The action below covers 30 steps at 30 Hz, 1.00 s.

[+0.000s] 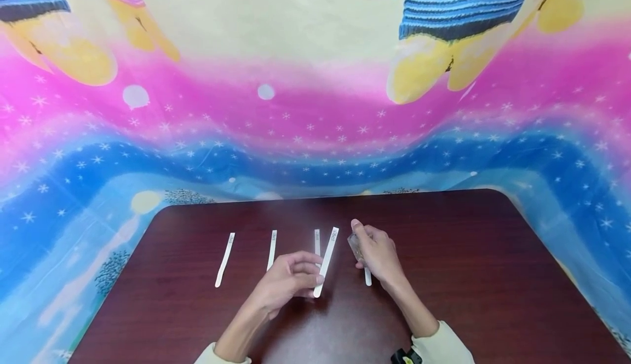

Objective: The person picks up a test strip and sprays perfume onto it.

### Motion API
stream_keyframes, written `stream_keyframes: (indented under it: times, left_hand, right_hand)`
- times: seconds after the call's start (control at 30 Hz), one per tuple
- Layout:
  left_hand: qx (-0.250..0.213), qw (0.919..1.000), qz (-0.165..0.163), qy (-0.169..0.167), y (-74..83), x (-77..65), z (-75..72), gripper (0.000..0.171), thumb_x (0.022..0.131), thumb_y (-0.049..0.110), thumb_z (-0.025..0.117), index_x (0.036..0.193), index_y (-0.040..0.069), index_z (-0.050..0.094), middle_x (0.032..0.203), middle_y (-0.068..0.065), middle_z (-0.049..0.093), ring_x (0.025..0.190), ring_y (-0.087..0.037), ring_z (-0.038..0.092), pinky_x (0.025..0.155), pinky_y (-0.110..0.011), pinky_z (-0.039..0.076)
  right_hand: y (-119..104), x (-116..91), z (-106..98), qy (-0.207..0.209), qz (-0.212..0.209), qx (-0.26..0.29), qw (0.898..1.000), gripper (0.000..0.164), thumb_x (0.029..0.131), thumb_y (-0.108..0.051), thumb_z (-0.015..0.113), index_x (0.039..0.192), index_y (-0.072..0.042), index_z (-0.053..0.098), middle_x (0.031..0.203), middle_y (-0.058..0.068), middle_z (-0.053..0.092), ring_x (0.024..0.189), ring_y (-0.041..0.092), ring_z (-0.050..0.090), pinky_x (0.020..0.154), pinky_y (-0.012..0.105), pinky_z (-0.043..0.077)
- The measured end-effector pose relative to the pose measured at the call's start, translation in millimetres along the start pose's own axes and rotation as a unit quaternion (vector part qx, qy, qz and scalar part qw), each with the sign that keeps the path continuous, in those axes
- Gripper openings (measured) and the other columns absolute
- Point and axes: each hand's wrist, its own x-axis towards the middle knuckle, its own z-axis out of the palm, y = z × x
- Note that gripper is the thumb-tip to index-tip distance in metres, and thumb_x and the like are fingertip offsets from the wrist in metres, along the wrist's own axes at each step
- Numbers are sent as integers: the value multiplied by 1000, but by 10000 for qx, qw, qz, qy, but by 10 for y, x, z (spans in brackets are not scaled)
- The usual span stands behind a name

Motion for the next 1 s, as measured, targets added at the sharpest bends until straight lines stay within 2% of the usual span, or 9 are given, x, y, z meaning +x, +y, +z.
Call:
stream_keyframes:
  times: [0.03,0.17,0.27,0.4,0.6,0.87,1.0]
  left_hand:
    - [-3,10000,-3,2,1,2,7,36,91,-3,76,126,-4,68,93,-1,72,77,-8,71,67,-24,64]
    - [-19,10000,15,49,2,5,34,35,91,-5,75,126,-4,69,92,0,71,77,-8,71,67,-24,64]
    - [-30,10000,-3,64,-5,3,52,35,91,-5,75,126,-3,69,91,1,71,77,-8,71,67,-24,64]
    - [-42,10000,-14,86,-20,8,61,35,91,-6,74,126,-3,69,93,-1,72,77,-9,71,66,-25,64]
    - [-60,9999,-40,117,-38,18,45,37,90,-4,77,125,-3,69,94,-3,72,78,-10,71,65,-24,63]
    - [-28,9999,-38,126,-38,12,38,36,90,-5,76,126,-3,69,92,-1,71,78,-10,71,65,-25,64]
    - [39,9999,-26,136,-41,0,11,36,91,-5,75,126,-3,69,93,-1,72,79,-9,71,67,-25,64]
  right_hand:
    - [-4,-2,4,4,-12,-56,10000,70,110,-60,49,135,2,66,89,13,65,68,23,68,62,38,66]
    - [-12,2,31,3,-49,-197,9998,61,109,-58,53,103,0,69,69,5,58,61,20,62,60,37,63]
    - [-21,9,51,88,-32,-359,9993,58,108,-58,55,93,-3,67,61,3,54,60,20,60,57,36,61]
    - [-41,28,76,287,-2,-694,9972,58,106,-61,56,100,-6,74,67,5,60,60,20,62,55,34,60]
    - [-54,47,116,299,-23,-1072,9938,57,106,-61,55,109,-8,77,82,12,67,59,21,63,56,36,60]
    - [-69,39,131,349,-29,-1107,9932,57,106,-61,55,106,-9,77,77,10,66,56,21,63,53,32,57]
    - [-74,42,131,325,70,-749,9966,61,106,-62,53,106,-4,74,73,9,62,58,20,62,54,32,59]
